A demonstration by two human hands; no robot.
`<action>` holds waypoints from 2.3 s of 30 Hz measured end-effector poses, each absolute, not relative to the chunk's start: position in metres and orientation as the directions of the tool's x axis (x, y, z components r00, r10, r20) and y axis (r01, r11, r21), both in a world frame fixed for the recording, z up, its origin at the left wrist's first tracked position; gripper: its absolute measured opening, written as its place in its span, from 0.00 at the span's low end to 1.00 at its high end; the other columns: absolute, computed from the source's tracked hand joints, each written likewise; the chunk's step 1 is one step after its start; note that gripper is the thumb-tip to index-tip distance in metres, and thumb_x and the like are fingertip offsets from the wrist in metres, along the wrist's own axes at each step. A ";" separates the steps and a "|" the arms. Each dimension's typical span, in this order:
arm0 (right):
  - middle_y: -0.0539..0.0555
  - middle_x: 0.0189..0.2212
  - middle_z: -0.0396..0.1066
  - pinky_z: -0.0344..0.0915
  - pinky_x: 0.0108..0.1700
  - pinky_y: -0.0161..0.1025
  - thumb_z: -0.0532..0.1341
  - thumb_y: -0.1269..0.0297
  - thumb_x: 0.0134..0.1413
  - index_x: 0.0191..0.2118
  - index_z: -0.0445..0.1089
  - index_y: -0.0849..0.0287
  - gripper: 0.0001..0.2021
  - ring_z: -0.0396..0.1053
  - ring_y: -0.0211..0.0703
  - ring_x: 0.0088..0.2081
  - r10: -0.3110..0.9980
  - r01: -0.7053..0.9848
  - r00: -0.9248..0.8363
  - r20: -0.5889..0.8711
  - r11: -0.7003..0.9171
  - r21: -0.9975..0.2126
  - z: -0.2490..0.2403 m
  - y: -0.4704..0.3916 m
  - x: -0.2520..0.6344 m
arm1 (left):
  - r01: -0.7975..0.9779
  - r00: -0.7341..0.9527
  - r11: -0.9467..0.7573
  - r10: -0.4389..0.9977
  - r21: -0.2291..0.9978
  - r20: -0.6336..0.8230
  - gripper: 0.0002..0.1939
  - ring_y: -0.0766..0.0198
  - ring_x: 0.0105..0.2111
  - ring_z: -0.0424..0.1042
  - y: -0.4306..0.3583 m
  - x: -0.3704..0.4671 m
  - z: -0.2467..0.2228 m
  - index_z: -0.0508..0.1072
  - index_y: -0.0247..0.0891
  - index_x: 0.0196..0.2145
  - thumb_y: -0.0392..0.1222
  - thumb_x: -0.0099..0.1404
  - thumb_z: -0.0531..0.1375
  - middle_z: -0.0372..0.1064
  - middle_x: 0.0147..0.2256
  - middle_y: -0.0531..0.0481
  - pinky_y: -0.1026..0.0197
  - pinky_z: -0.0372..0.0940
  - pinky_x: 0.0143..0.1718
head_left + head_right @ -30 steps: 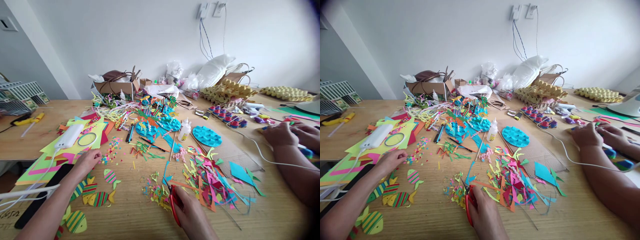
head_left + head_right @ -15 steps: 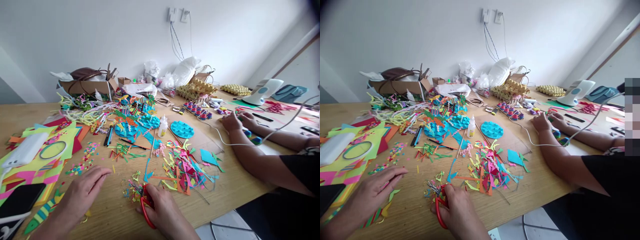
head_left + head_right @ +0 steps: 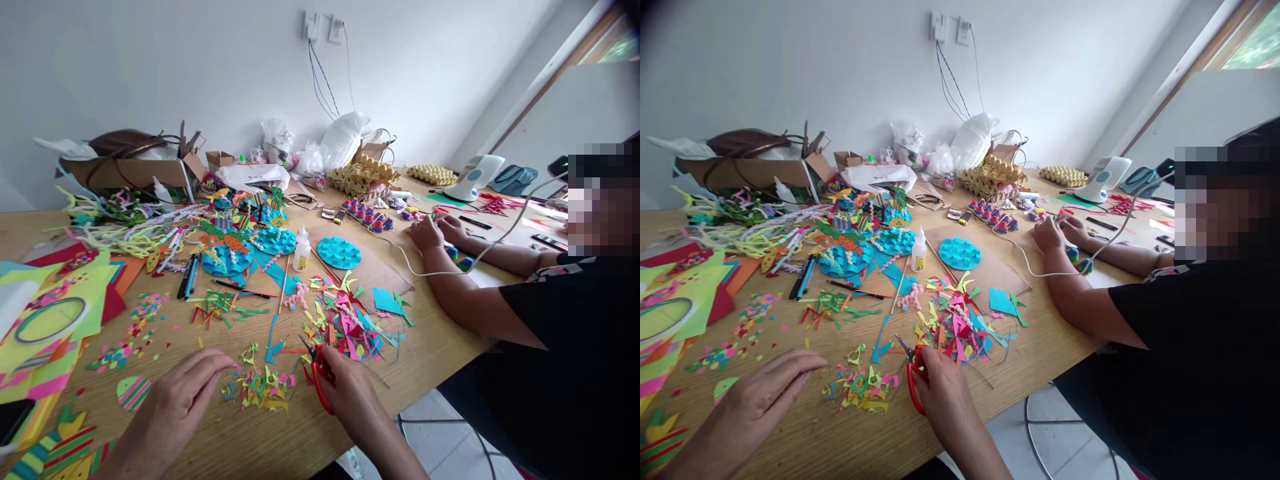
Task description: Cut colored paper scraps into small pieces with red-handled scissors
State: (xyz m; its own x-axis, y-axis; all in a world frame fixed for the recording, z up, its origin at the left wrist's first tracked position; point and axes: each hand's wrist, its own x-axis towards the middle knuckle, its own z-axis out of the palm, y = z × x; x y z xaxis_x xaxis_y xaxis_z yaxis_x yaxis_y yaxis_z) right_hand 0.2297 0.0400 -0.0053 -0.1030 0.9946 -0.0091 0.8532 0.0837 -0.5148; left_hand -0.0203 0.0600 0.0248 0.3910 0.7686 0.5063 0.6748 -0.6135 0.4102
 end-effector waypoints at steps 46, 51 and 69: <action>0.41 0.19 0.55 0.46 0.22 0.28 0.60 0.71 0.42 0.26 0.60 0.59 0.06 0.52 0.31 0.22 0.875 0.526 -0.484 -0.004 0.288 -0.800 0.028 0.103 0.190 | 0.425 0.256 -0.143 0.966 0.894 0.033 0.09 0.63 0.25 0.65 0.075 0.028 0.013 0.69 0.38 0.24 0.39 0.59 0.53 0.65 0.23 0.53 0.65 0.62 0.27; 0.42 0.18 0.54 0.47 0.22 0.28 0.60 0.72 0.40 0.23 0.61 0.60 0.06 0.51 0.31 0.22 0.900 0.373 -0.434 0.028 0.208 -0.904 0.020 0.095 0.183 | 0.443 0.161 -0.148 0.983 0.884 0.084 0.10 0.65 0.21 0.60 0.069 0.023 0.014 0.64 0.39 0.20 0.40 0.58 0.53 0.58 0.19 0.56 0.67 0.57 0.23; 0.45 0.21 0.56 0.53 0.26 0.30 0.56 0.67 0.47 0.25 0.58 0.59 0.05 0.54 0.34 0.24 0.969 0.240 -0.244 0.040 0.100 -0.966 0.012 0.073 0.181 | 0.136 -0.007 0.033 0.999 0.990 -0.033 0.07 0.66 0.22 0.61 0.060 0.016 0.022 0.69 0.37 0.21 0.40 0.54 0.57 0.60 0.18 0.57 0.67 0.59 0.25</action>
State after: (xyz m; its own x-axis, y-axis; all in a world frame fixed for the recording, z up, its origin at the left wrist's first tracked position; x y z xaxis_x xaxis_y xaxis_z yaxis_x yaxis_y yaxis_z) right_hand 0.1807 0.0735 0.0120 -0.2443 0.9689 0.0398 0.2402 0.1002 -0.9655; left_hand 0.0163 0.0595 0.0217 -0.0069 0.9994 -0.0325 0.1364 0.0332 0.9901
